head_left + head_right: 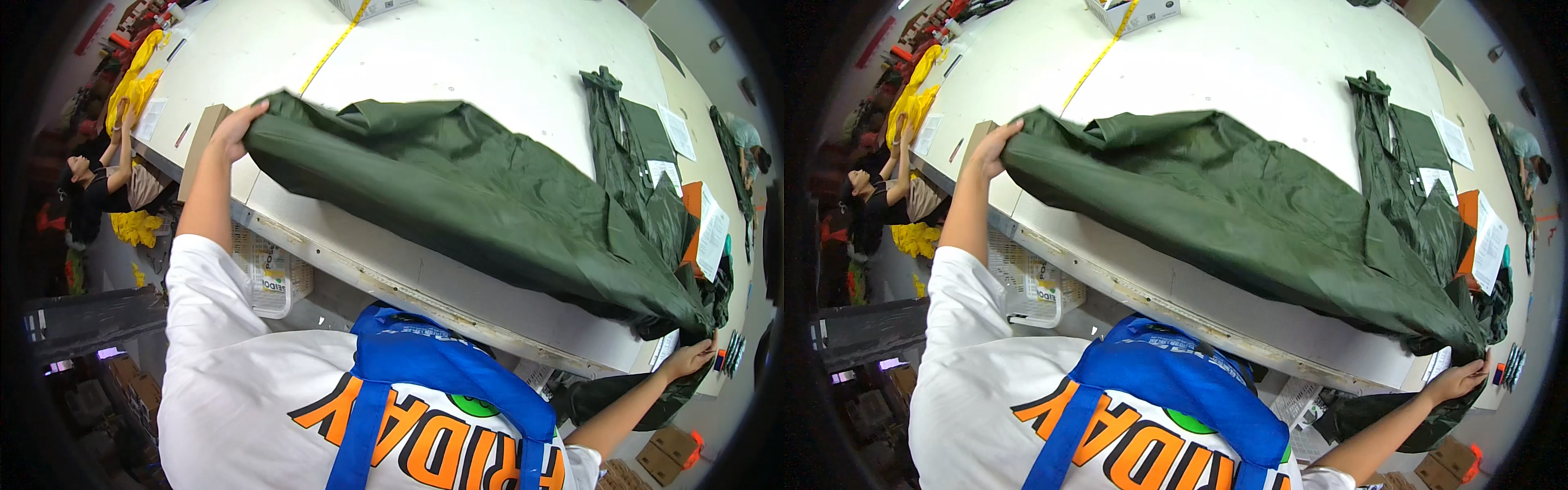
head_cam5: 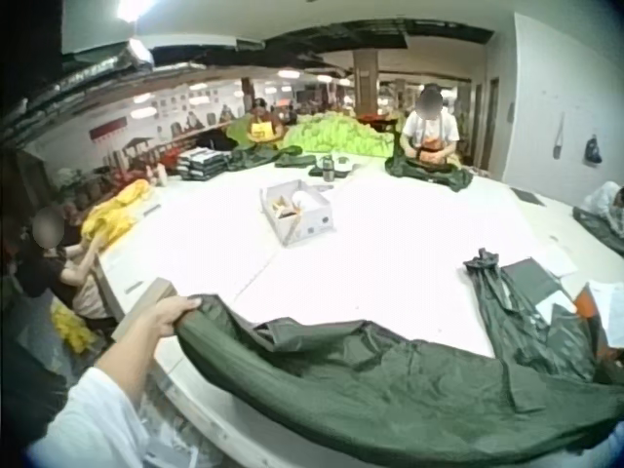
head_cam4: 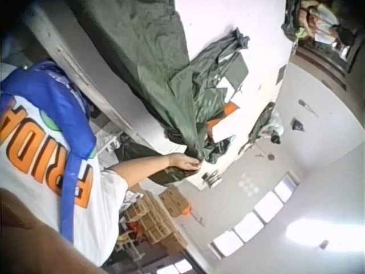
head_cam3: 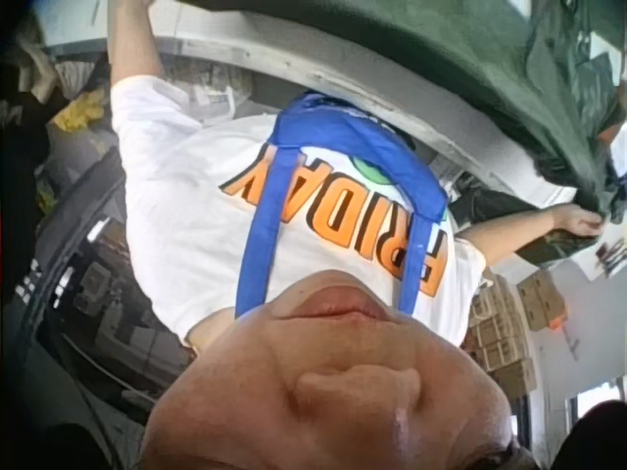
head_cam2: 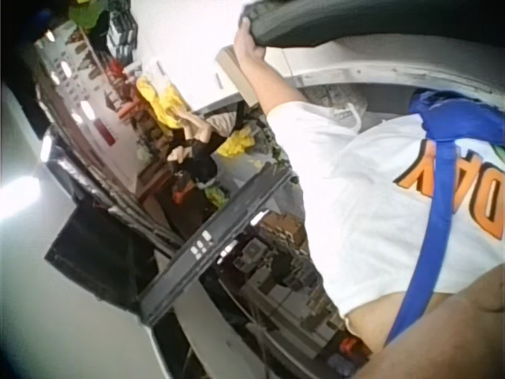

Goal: The person folds a green jacket on a white table. They smooth the fabric, fold the sleeves and sides, then fold the jacket into a compact rectangle and place it on a stack.

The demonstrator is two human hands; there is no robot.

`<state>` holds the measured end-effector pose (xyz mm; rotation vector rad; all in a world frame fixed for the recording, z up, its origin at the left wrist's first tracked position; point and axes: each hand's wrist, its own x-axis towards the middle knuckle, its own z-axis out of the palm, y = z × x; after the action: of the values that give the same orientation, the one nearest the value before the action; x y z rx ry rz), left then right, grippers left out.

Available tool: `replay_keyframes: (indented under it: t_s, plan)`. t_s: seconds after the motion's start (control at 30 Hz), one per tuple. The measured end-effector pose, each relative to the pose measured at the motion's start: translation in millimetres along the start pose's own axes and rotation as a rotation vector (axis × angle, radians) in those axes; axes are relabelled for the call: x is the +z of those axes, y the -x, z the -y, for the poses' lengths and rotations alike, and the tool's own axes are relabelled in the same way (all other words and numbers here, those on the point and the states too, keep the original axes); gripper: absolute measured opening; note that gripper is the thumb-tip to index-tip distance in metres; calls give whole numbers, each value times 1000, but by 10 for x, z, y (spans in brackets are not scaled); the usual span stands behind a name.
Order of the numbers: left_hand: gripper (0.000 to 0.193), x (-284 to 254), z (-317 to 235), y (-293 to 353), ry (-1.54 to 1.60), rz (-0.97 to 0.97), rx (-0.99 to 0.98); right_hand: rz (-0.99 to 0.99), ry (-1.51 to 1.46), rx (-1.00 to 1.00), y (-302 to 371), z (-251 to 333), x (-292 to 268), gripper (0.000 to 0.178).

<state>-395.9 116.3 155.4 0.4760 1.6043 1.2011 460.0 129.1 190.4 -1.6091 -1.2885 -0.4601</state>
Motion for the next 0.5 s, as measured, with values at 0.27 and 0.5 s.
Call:
replay_keyframes:
  t_s: [0.27,0.5]
  plan:
    - [31,-432,601,393,201,141,-147,-29,-446,430,118,-172,-92,29]
    - [20,-509,288,644,283,209,234,-58,-483,393,-71,0,-559,26]
